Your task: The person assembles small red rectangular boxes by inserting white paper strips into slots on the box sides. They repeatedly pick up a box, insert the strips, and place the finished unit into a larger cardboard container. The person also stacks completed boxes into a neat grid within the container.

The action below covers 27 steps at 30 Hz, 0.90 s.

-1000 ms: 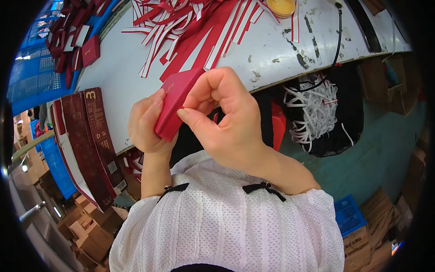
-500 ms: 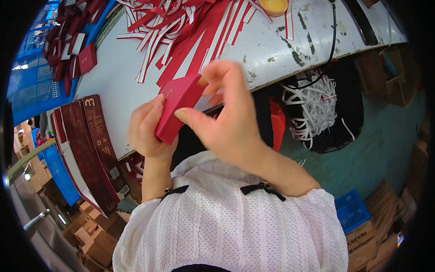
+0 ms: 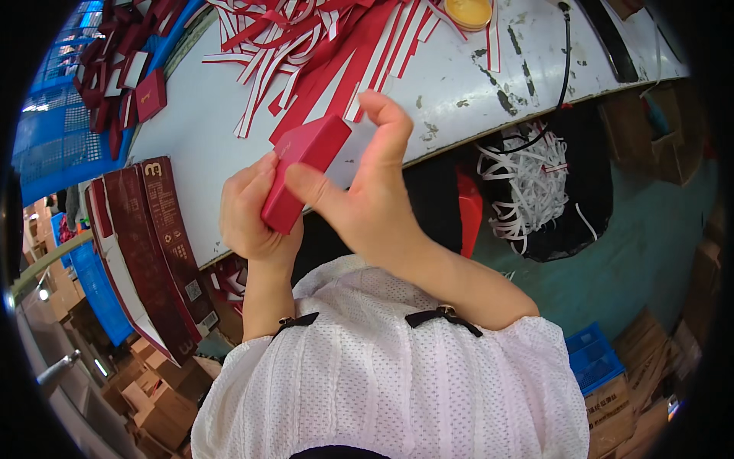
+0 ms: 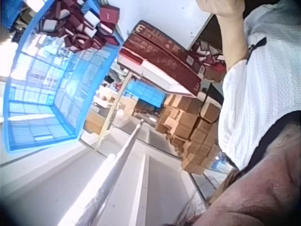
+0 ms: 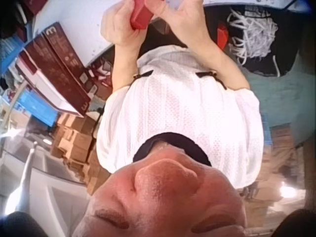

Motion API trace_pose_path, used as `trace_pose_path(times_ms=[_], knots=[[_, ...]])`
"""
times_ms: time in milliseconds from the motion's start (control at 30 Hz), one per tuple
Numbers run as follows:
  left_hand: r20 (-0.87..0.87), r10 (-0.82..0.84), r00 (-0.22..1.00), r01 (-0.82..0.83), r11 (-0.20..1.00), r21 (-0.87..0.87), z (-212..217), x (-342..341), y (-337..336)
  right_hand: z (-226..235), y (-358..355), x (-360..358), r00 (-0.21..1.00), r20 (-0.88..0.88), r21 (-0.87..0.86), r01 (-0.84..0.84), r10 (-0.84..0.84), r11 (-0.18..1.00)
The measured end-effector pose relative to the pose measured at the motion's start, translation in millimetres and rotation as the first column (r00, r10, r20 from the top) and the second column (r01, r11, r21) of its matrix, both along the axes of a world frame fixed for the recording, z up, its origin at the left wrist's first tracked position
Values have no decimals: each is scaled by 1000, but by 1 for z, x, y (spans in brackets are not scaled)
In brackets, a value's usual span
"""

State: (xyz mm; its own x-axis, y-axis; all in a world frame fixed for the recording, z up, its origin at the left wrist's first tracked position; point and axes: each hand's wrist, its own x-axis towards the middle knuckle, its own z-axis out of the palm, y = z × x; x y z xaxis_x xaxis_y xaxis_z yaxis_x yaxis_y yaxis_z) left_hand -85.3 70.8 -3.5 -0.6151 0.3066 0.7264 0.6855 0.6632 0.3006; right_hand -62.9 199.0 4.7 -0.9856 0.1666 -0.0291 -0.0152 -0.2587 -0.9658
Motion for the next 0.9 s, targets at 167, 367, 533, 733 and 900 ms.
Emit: trace_pose_path(times_ms=[167,367,533,733,900], knots=[[574,102,812,-234,959,161,14,10,6,-23,7,-12,999,44,-159,-21,28,987],[804,-524,283,-444,671,594,14,1,5,-22,23,-18,970,102,-123,-209,222,970],[644,-743,182,-497,495,713,18,6,4,-19,25,-25,958,209,-224,-146,194,964],[600,-765,236,-432,470,769,21,1,1,-13,30,-27,917,264,-467,-151,300,871],[587,-780,217,-443,457,771,21,0,-2,-13,31,-24,911,238,-470,-196,337,861]])
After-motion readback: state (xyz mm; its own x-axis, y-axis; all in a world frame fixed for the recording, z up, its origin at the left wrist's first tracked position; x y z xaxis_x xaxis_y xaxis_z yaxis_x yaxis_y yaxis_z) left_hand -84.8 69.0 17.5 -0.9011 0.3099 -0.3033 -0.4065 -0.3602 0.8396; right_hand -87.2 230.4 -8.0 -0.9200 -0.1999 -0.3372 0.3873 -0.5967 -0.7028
